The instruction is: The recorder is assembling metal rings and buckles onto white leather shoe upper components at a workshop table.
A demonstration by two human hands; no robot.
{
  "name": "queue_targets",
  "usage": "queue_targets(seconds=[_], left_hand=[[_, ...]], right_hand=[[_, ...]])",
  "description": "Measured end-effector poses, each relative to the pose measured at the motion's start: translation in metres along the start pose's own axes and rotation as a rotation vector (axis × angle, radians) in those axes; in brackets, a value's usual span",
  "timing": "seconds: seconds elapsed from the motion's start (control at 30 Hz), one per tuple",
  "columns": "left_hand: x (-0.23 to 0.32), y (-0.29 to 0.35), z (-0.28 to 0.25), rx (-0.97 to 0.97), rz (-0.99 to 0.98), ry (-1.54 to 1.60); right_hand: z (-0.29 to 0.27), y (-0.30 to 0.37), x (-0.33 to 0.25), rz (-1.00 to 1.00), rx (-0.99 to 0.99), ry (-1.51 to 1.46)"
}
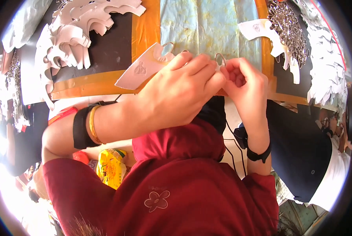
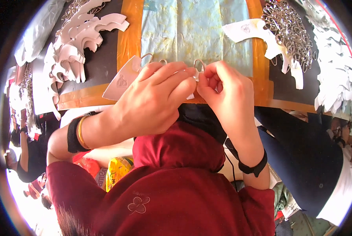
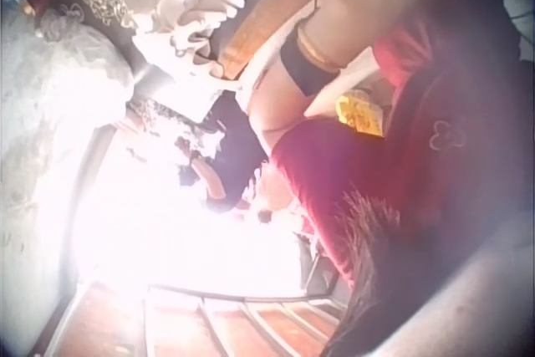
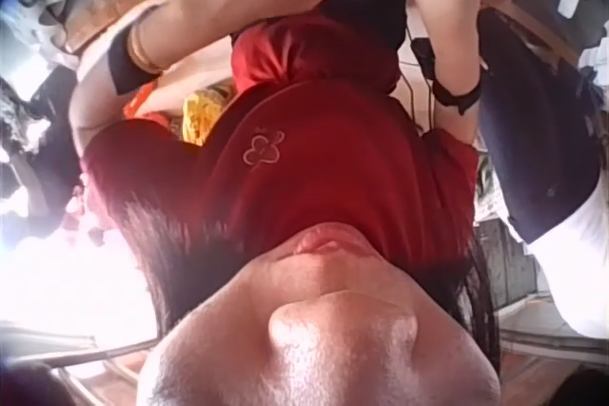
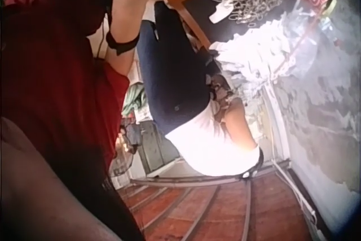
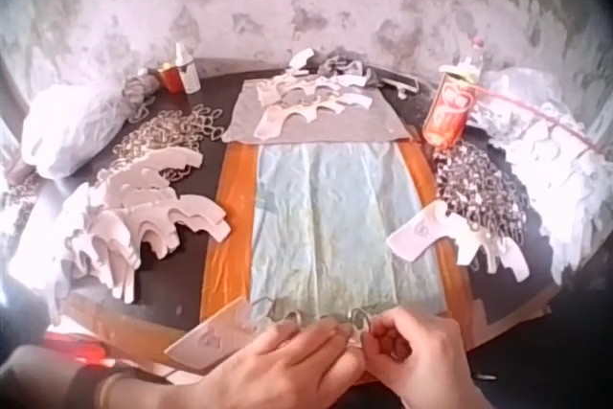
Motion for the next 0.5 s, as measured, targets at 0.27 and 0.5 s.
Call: queue_targets(seconds=[0.27,0.5], left_hand=[[0.013,0.006,0.019,0.158,-0.248,-0.035],[0.018,0.010,0.026,0.220,-0.257,-0.136]], right_hand=[[-0.010,0.010,0.013,0.018,-0.042,-0.250],[-0.016,-0.014,-0.010,-0.225,0.035,-0.083]])
Point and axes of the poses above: each hand's wrist, its own y-axis away from the middle knuckle, its own z-axis out of the palm, x = y × z, the point moved 3 cm from there along -y, towards the middle knuckle, and after that the axes turned 2 degrees about x, right-handed, at the moved point
